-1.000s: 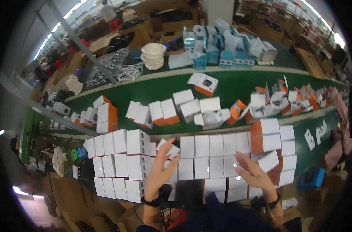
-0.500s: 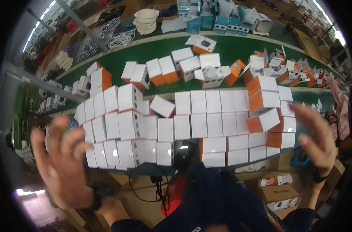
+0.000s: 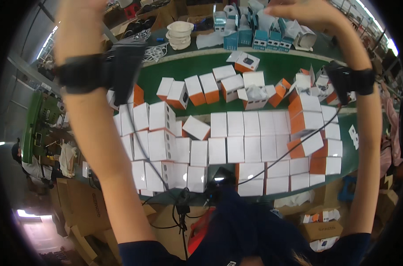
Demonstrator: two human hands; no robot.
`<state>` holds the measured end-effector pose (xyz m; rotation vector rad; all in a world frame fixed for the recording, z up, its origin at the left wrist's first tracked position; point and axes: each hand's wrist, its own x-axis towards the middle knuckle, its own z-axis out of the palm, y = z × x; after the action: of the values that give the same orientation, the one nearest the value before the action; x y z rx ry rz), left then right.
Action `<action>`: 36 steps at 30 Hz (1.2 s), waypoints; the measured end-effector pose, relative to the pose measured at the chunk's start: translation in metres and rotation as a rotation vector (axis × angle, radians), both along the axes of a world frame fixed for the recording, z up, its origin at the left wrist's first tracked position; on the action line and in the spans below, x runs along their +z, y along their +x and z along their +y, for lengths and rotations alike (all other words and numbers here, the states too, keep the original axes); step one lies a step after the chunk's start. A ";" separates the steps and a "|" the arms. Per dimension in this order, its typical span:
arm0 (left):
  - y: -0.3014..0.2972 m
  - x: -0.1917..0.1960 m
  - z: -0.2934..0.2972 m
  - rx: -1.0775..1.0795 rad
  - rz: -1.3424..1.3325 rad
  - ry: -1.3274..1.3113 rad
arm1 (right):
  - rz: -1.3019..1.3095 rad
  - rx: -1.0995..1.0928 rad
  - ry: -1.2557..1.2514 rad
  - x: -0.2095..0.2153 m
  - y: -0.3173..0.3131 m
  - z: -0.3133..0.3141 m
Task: Packing small electronic components into boxes on a factory assembly line.
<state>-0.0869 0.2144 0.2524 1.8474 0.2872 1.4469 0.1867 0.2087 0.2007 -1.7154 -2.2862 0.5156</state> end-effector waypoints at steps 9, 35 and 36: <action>0.026 -0.332 0.148 0.303 1.643 -0.080 | -0.370 0.217 -0.216 -0.297 -0.011 0.105; 0.033 -0.399 0.123 0.591 1.066 0.270 | -0.259 0.031 0.334 -0.244 0.024 0.115; 0.030 -0.388 0.122 0.606 1.001 0.334 | -0.263 0.070 0.379 -0.227 0.023 0.102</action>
<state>-0.0568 0.3360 -0.1360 2.8159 1.2296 0.7949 0.2100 0.3105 -0.0262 -1.5923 -2.4269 -0.1397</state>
